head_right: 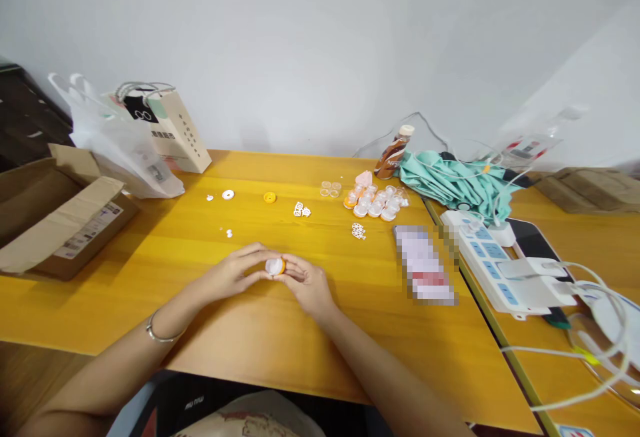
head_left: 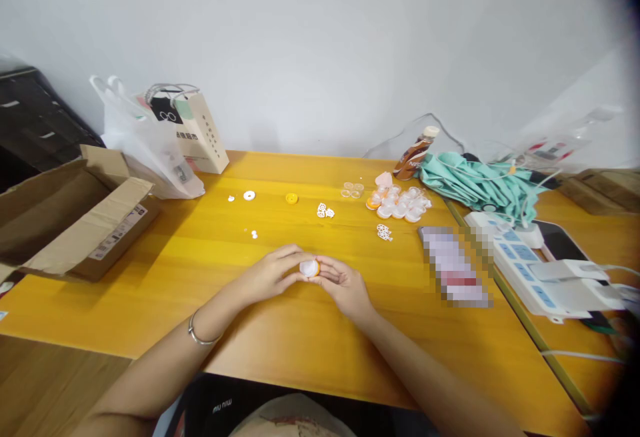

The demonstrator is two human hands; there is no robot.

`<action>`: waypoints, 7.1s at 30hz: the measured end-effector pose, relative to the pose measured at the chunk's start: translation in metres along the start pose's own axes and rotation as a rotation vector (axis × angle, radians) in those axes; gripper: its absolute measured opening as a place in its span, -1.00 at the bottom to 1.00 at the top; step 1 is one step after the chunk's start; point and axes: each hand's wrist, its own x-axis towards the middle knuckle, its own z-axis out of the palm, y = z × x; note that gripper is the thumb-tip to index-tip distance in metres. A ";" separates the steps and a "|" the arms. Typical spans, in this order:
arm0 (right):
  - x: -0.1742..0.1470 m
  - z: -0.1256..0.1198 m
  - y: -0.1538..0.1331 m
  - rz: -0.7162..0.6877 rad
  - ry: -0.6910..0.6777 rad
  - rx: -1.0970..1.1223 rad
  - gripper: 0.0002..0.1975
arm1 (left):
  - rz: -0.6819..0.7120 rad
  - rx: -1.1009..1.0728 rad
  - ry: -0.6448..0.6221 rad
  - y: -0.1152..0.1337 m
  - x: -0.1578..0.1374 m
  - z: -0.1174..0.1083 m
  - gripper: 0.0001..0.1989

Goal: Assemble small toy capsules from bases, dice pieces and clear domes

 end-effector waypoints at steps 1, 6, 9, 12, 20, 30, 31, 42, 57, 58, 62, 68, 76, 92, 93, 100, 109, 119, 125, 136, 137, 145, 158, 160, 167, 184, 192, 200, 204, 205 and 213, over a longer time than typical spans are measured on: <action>0.001 0.001 0.000 0.005 0.013 0.018 -0.61 | -0.007 -0.006 -0.001 0.001 0.000 -0.001 -0.65; -0.003 0.004 -0.003 -0.020 0.038 0.020 -0.62 | -0.010 -0.070 0.002 0.002 0.000 -0.003 -0.57; -0.009 0.005 -0.010 -0.083 0.057 -0.069 -0.62 | -0.012 -0.132 0.027 0.002 0.000 -0.002 -0.57; -0.014 0.006 -0.015 -0.142 0.095 -0.158 -0.66 | -0.021 -0.184 0.052 0.003 0.000 0.000 -0.61; -0.017 0.008 -0.014 -0.173 0.127 -0.217 -0.78 | -0.020 -0.238 0.027 0.003 0.002 0.000 -0.66; -0.008 0.010 -0.006 -0.064 0.028 0.069 -0.66 | -0.037 -0.153 0.094 0.007 0.002 -0.003 -0.64; -0.007 0.010 -0.007 -0.056 0.030 0.079 -0.65 | -0.040 -0.143 0.132 0.007 0.002 -0.005 -0.65; -0.004 0.003 -0.011 -0.042 0.052 0.152 -0.62 | -0.190 0.345 -0.092 -0.021 -0.005 -0.010 -0.83; 0.000 0.004 -0.001 -0.025 -0.048 0.164 -0.66 | -0.127 -0.093 0.130 0.003 0.001 0.012 -0.79; 0.000 0.003 -0.002 -0.031 -0.053 0.164 -0.66 | -0.145 -0.105 0.145 0.002 0.002 0.013 -0.79; -0.001 0.002 -0.006 -0.033 -0.068 0.149 -0.68 | -0.166 -0.134 0.176 0.003 0.002 0.012 -0.80; 0.000 0.005 -0.005 0.017 -0.023 0.160 -0.80 | -0.152 -0.042 0.151 0.002 0.000 0.016 -0.81; 0.000 0.007 0.003 -0.021 0.000 0.101 -0.79 | -0.040 0.443 0.090 0.004 -0.003 0.026 -0.78; -0.001 0.003 -0.009 0.077 0.034 0.171 -0.73 | 0.160 0.475 0.089 0.000 -0.007 0.016 -0.80; -0.001 0.003 -0.009 0.084 0.037 0.173 -0.73 | 0.175 0.506 0.083 0.001 -0.007 0.016 -0.80; -0.002 0.000 -0.008 0.100 0.018 0.195 -0.73 | 0.171 0.621 -0.020 0.006 -0.008 0.015 -0.82; 0.000 -0.005 -0.011 0.026 -0.121 0.153 -0.64 | 0.181 0.510 0.074 0.003 -0.011 0.016 -0.76; 0.007 -0.012 -0.008 0.066 0.020 0.001 -0.64 | -0.158 0.339 -0.060 -0.017 -0.012 -0.011 -0.51; 0.005 -0.012 -0.012 0.074 0.042 -0.001 -0.66 | -0.268 -0.157 -0.042 -0.026 -0.006 -0.009 -0.74; -0.006 -0.006 -0.026 0.065 0.032 -0.008 -0.66 | -0.329 -0.766 0.032 -0.013 -0.001 -0.010 -0.66; -0.006 -0.006 -0.025 0.058 0.026 -0.015 -0.67 | -0.326 -0.773 0.028 -0.013 -0.001 -0.009 -0.66; -0.008 -0.006 -0.016 -0.037 -0.024 -0.105 -0.66 | -0.331 -0.809 0.004 -0.008 0.001 -0.004 -0.68; -0.009 -0.006 -0.016 -0.110 -0.059 -0.193 -0.68 | -0.252 -0.528 0.027 -0.007 -0.001 -0.002 -0.64; -0.009 -0.005 -0.015 -0.107 -0.081 -0.175 -0.68 | -0.203 -0.428 0.038 -0.005 -0.001 -0.002 -0.64; -0.009 -0.003 -0.008 -0.074 -0.104 -0.098 -0.68 | -0.148 -0.155 0.061 0.004 -0.004 0.001 -0.64; -0.018 0.000 -0.009 -0.129 -0.065 -0.349 -0.67 | -0.165 -0.085 0.027 0.007 -0.005 0.005 -0.72; -0.004 0.001 -0.007 -0.005 -0.178 0.005 -0.60 | -0.124 -0.016 0.032 0.000 -0.004 0.007 -0.67; 0.005 -0.003 0.004 0.116 -0.105 0.058 -0.60 | -0.128 0.050 0.034 -0.014 -0.001 0.026 -0.67; 0.011 -0.003 0.004 0.087 -0.076 -0.037 -0.61 | -0.158 0.043 0.043 -0.017 0.001 0.026 -0.73; 0.013 -0.007 0.002 0.057 -0.049 -0.104 -0.62 | -0.169 0.056 0.042 -0.018 0.001 0.025 -0.74; 0.033 -0.113 -0.021 -0.206 0.662 -0.739 -0.63 | -0.165 0.107 0.012 -0.026 -0.002 0.022 -0.66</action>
